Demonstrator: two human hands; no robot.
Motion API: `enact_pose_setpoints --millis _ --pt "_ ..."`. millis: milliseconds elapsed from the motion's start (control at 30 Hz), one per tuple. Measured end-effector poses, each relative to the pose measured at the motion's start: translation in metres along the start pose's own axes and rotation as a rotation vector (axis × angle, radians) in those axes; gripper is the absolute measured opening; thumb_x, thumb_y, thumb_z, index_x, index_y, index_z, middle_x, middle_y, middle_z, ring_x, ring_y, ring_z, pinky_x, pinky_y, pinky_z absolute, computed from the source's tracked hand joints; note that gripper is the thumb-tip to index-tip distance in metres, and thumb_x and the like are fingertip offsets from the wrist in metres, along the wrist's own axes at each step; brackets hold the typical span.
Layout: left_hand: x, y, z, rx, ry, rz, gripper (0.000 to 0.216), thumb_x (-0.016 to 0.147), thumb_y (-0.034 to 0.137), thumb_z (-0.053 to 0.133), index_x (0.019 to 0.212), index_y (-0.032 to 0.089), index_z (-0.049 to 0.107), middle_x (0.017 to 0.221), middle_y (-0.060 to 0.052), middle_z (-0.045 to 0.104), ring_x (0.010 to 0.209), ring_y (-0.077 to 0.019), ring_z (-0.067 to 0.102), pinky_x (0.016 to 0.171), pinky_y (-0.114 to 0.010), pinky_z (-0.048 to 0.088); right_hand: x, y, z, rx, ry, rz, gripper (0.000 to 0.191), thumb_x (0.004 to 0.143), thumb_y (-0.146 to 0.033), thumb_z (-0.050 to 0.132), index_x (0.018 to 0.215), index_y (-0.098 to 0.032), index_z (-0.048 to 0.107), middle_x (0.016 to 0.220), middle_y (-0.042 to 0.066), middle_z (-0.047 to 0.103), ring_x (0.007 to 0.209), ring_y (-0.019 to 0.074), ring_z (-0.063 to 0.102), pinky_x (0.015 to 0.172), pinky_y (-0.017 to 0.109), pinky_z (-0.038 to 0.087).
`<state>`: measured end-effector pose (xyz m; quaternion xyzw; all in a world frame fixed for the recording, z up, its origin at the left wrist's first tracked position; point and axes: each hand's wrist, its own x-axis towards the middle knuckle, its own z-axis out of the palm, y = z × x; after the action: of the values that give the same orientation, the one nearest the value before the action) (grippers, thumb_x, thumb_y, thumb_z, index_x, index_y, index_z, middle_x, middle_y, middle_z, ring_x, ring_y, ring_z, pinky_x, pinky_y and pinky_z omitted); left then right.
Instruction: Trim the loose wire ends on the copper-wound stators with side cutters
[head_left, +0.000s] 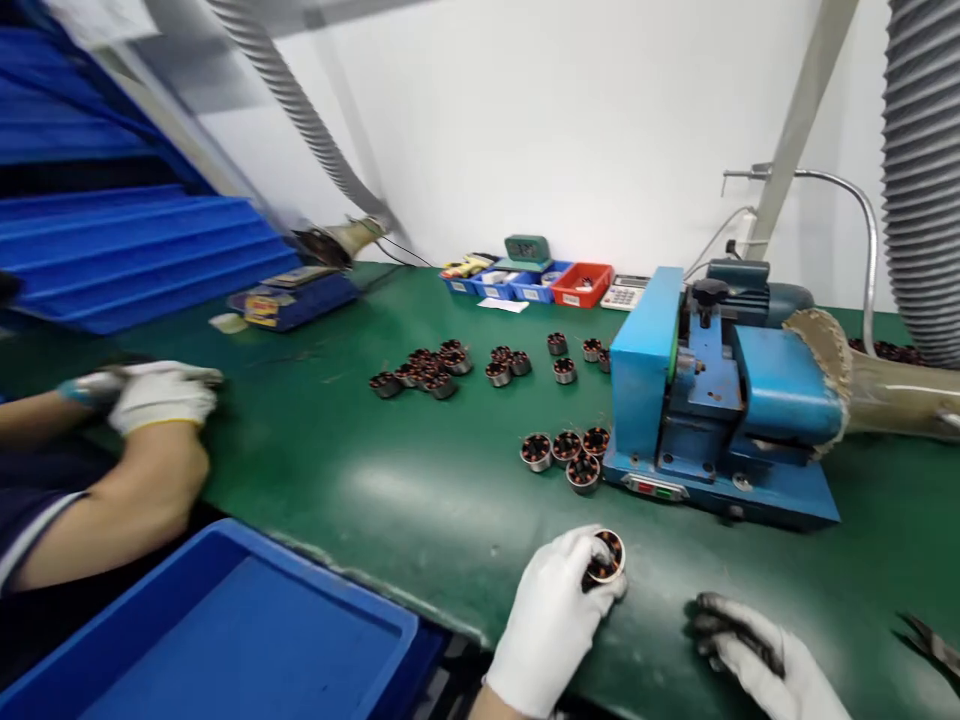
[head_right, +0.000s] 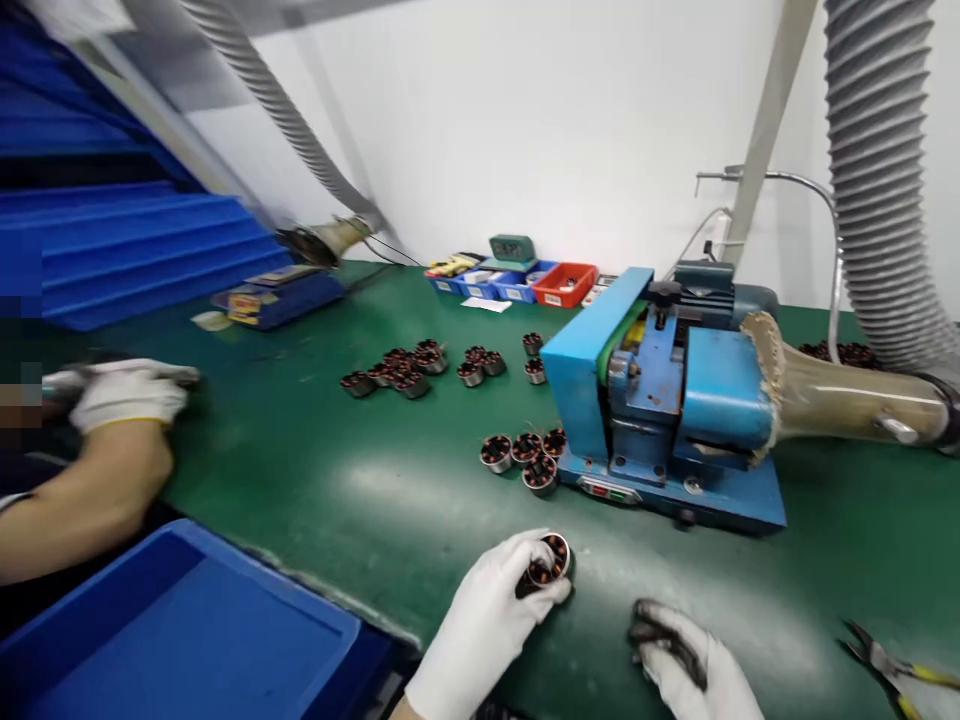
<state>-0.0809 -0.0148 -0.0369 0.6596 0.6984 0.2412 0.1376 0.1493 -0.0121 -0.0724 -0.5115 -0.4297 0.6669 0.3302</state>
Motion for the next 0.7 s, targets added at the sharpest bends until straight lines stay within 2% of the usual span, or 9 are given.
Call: enact_pose_setpoints --millis 67,133,200,267,333,400,467,600,700 --pt "-0.010 0.014 0.014 -0.098 -0.084 0.069 0.035 0.066 0.011 0.071 0.096 0.024 0.059 0.109 -0.003 0.068 0.100 -0.0213 0.065 0.086 -0.034 0.053 0.001 -0.002 -0.004 0.077 0.054 -0.053 0.042 0.067 -0.046 0.074 0.102 -0.022 0.072 0.101 0.013 0.072 0.089 0.0284 0.068 0.079 0.040 0.054" --pt "-0.015 0.022 0.026 -0.154 -0.122 0.133 0.063 0.065 0.009 0.071 0.122 0.024 0.048 0.115 -0.006 0.066 0.107 -0.0232 0.062 0.090 -0.036 0.053 0.002 -0.002 -0.009 0.091 0.088 -0.080 0.046 0.067 -0.037 0.075 0.109 -0.021 0.068 0.102 0.013 0.071 0.084 0.0253 0.068 0.076 0.039 0.055" --pt "-0.015 0.024 0.035 -0.144 -0.124 0.219 0.076 0.067 0.012 0.071 0.134 0.022 0.036 0.126 -0.011 0.060 0.117 -0.0275 0.056 0.096 -0.043 0.050 0.001 -0.004 -0.013 0.021 0.051 -0.038 0.056 0.062 -0.024 0.076 0.117 -0.020 0.064 0.096 0.010 0.070 0.072 0.0208 0.066 0.069 0.036 0.055" --pt "-0.012 0.025 0.042 -0.110 -0.120 0.314 0.073 0.071 0.019 0.071 0.135 0.024 0.036 0.133 -0.013 0.055 0.123 -0.0303 0.051 0.100 -0.047 0.046 -0.001 -0.009 -0.015 -0.106 -0.003 -0.009 0.067 0.057 -0.011 0.072 0.122 -0.021 0.060 0.098 0.007 0.068 0.063 0.0163 0.062 0.064 0.033 0.054" --pt "-0.009 0.027 0.046 -0.104 -0.127 0.381 0.070 0.073 0.021 0.071 0.134 0.024 0.037 0.132 -0.012 0.055 0.122 -0.0298 0.052 0.100 -0.047 0.046 -0.003 -0.018 -0.012 -0.209 -0.001 -0.076 0.068 0.056 -0.006 0.069 0.120 -0.024 0.062 0.109 0.006 0.064 0.074 0.0172 0.063 0.072 0.032 0.053" --pt "-0.006 0.030 0.048 -0.112 -0.112 0.431 0.072 0.072 0.023 0.072 0.135 0.023 0.036 0.125 -0.012 0.060 0.115 -0.0289 0.057 0.097 -0.046 0.048 -0.002 -0.027 -0.006 -0.245 0.036 -0.189 0.054 0.060 -0.007 0.068 0.110 -0.027 0.068 0.113 0.004 0.061 0.093 0.0203 0.061 0.086 0.033 0.049" --pt "-0.004 0.035 0.048 -0.106 -0.096 0.463 0.072 0.070 0.028 0.075 0.132 0.021 0.039 0.115 -0.011 0.064 0.106 -0.0294 0.061 0.092 -0.047 0.050 0.001 -0.032 0.002 -0.195 0.078 -0.261 0.032 0.065 -0.011 0.068 0.092 -0.027 0.075 0.101 0.004 0.064 0.098 0.0221 0.060 0.088 0.032 0.047" --pt "-0.002 0.045 0.046 -0.140 -0.117 0.449 0.060 0.062 0.033 0.081 0.113 0.020 0.053 0.104 -0.009 0.067 0.105 -0.0303 0.061 0.092 -0.048 0.049 0.005 -0.036 0.007 0.002 0.173 -0.269 0.005 0.070 -0.018 0.073 0.066 -0.022 0.074 0.068 0.001 0.064 0.064 0.0166 0.059 0.062 0.027 0.048" --pt "-0.003 0.049 0.044 -0.188 -0.138 0.388 0.059 0.055 0.024 0.085 0.106 0.021 0.055 0.104 -0.006 0.067 0.109 -0.0301 0.059 0.097 -0.049 0.046 0.005 -0.042 -0.007 0.159 0.245 -0.255 0.014 0.074 -0.031 0.073 0.067 -0.020 0.069 0.057 -0.001 0.061 0.045 0.0112 0.050 0.043 0.023 0.041"
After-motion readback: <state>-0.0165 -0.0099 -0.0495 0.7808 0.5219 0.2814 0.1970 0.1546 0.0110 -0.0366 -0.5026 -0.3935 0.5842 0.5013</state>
